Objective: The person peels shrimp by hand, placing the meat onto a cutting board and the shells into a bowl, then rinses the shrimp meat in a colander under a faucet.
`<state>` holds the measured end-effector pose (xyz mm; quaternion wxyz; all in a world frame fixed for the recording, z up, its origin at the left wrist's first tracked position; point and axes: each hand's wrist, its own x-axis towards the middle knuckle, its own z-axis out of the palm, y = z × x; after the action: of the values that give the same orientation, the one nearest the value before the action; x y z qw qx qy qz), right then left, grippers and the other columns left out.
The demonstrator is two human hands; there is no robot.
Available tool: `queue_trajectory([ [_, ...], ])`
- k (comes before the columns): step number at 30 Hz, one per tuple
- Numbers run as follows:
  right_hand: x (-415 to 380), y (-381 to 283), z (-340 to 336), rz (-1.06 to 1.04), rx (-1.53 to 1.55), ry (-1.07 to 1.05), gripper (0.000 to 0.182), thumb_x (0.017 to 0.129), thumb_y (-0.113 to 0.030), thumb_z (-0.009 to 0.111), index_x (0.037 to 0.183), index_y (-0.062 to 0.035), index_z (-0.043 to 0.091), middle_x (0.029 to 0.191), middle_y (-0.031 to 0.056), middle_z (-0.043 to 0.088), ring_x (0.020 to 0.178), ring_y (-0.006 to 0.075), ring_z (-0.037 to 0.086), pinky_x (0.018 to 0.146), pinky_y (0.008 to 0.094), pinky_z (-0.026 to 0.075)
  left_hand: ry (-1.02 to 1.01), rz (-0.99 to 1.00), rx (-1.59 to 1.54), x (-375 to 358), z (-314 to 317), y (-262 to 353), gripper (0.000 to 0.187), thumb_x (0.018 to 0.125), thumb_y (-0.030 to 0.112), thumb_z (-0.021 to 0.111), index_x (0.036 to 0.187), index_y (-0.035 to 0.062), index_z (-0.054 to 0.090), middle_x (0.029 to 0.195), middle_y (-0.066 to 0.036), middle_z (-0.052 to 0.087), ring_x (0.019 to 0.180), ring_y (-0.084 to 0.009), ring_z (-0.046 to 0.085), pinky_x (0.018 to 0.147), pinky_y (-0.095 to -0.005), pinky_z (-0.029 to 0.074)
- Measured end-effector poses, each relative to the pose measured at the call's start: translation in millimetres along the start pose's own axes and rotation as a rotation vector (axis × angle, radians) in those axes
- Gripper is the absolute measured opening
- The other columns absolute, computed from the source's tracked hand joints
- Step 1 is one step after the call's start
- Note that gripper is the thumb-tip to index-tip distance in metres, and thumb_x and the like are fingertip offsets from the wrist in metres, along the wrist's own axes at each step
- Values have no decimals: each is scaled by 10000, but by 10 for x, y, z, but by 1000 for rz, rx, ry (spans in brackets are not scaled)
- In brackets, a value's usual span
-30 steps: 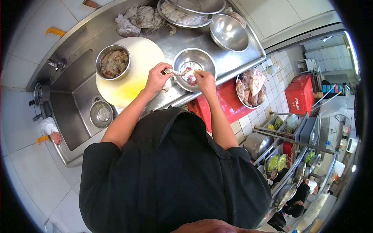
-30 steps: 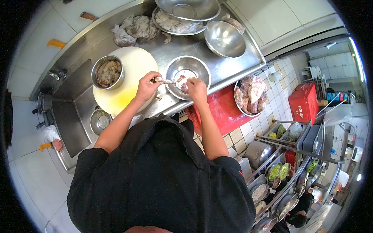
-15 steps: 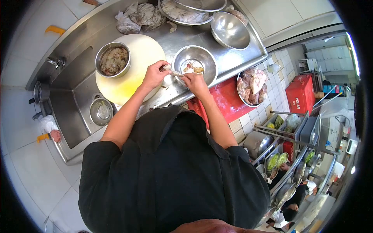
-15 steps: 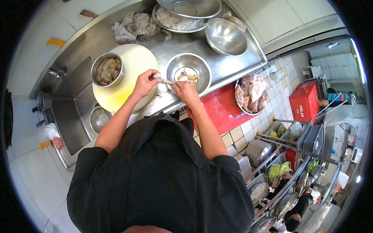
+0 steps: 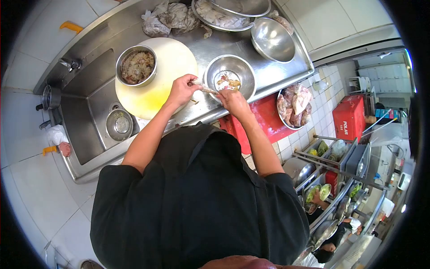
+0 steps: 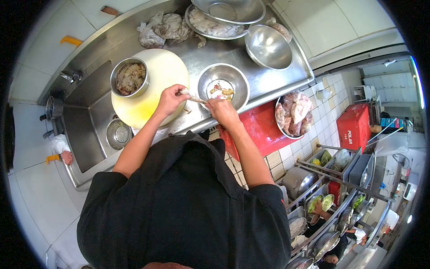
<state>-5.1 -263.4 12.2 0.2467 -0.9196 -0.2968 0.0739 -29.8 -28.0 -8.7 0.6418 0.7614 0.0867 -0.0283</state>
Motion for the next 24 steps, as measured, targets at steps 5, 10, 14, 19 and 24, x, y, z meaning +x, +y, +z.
queue_trajectory([
  [5, -31, 193, 16, 18, 18, 45, 299, 923, -349, 623, 908, -57, 685, 814, 213, 674, 773, 403, 662, 693, 501, 522, 124, 24, -26, 84, -241, -151, 266, 814, 41, 749, 1058, -29, 671, 872, -67, 701, 767, -104, 622, 716, -243, 507],
  [10, -29, 432, -451, 360, -214, -187, 307, 880, -305, 667, 988, -24, 721, 963, 236, 694, 860, 378, 684, 734, 448, 549, 184, 26, -186, 50, -748, -184, 314, 816, 18, 741, 1115, -16, 653, 892, -55, 691, 760, -94, 633, 727, -225, 520],
  [14, 178, 461, 6, 9, -33, 316, 396, 813, -84, 699, 1207, -53, 671, 1321, 174, 599, 1220, 340, 564, 1055, 403, 439, 84, -39, -299, 63, -549, -230, 346, 812, 7, 740, 1139, -36, 636, 893, -66, 687, 773, -101, 640, 736, -229, 524],
  [19, 552, -535, 195, -183, 338, 193, 591, 755, -124, 775, 1302, -11, 580, 1227, 205, 630, 1212, 367, 545, 1061, 431, 414, -24, -162, -585, 11, -289, -208, 337, 851, -11, 703, 1171, -62, 611, 968, -100, 685, 830, -141, 664, 799, -261, 549],
  [24, 717, -802, 271, -82, 441, 49, 443, 833, -127, 715, 1230, 38, 610, 1076, 238, 665, 1012, 403, 631, 908, 437, 498, 61, -169, -716, -177, -522, -162, 259, 905, 7, 655, 1144, -92, 633, 1017, -134, 692, 885, -186, 688, 828, -285, 574],
])
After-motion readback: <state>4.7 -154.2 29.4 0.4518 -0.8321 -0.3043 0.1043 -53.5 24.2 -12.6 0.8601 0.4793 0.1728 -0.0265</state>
